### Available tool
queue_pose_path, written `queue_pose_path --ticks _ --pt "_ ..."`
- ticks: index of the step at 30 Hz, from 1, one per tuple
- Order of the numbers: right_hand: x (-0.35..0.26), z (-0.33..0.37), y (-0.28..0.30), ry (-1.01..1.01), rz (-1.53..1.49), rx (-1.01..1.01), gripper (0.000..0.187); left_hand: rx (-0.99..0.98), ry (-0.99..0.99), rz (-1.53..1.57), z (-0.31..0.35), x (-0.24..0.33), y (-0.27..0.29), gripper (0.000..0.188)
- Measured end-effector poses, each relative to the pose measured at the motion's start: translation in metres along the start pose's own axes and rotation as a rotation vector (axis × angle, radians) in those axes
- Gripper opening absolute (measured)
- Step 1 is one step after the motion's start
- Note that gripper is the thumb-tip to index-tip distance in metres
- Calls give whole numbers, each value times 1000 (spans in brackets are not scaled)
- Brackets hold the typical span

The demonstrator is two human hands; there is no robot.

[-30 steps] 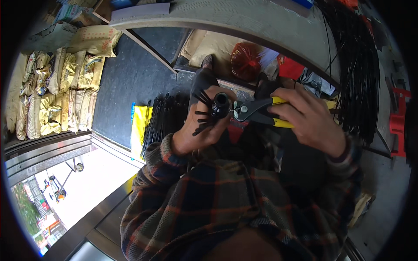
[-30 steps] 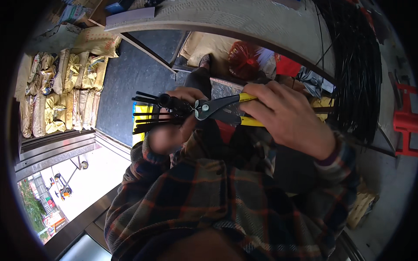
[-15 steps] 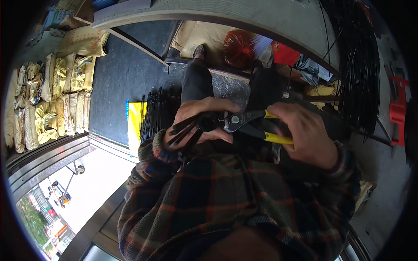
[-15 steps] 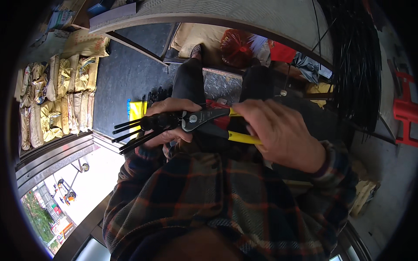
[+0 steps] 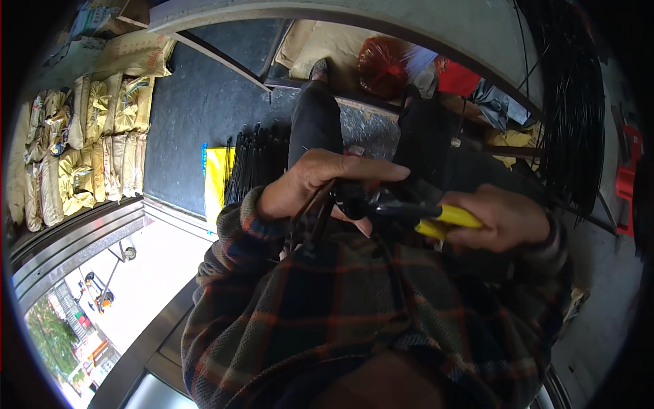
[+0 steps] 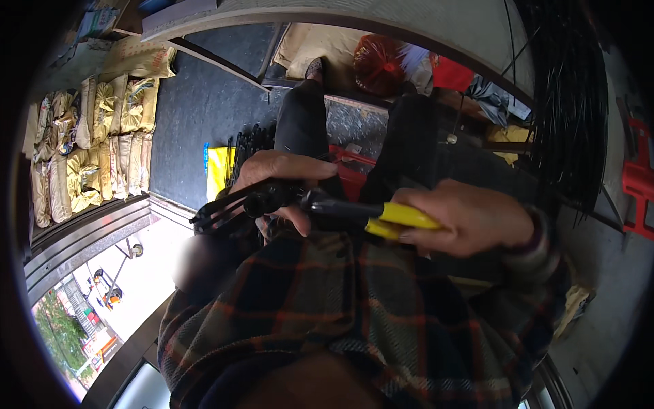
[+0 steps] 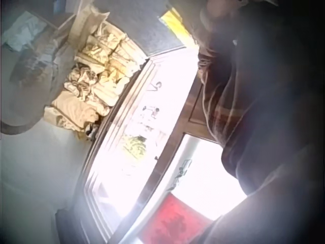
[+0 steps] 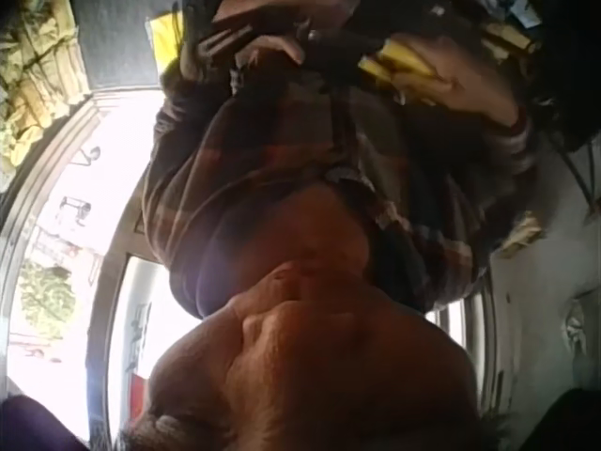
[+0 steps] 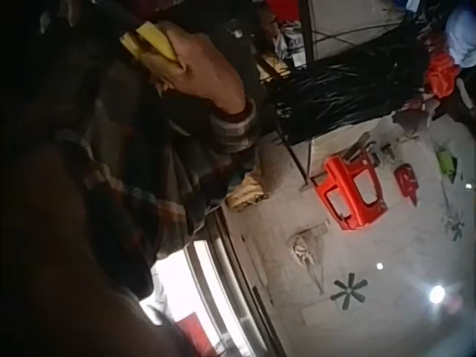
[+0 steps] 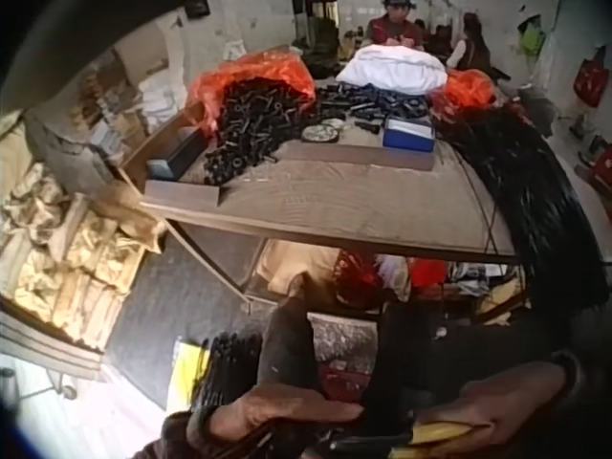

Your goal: Bundling several black cables together using a connector and a pair of pliers.

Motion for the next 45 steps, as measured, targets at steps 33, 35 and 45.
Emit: queue_pose_path --ticks 33,35,45 --pt "22 -127 -16 673 -552 795 19 562 128 164 1 5 40 70" --pt "11 -137 -14 667 -599 716 18 689 163 330 0 8 53 73" --pt "-30 -156 -19 812 -547 591 23 851 159 343 24 -3 81 40"
Point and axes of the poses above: each hand's wrist, its own z-axis away from the middle knuckle, its own y-axis out of the back of the hand, x = y × z, the point moved 5 cm from there along -z, towards the middle knuckle, and after that the axes turned 14 degrees about -z, right-handed, at the moved point
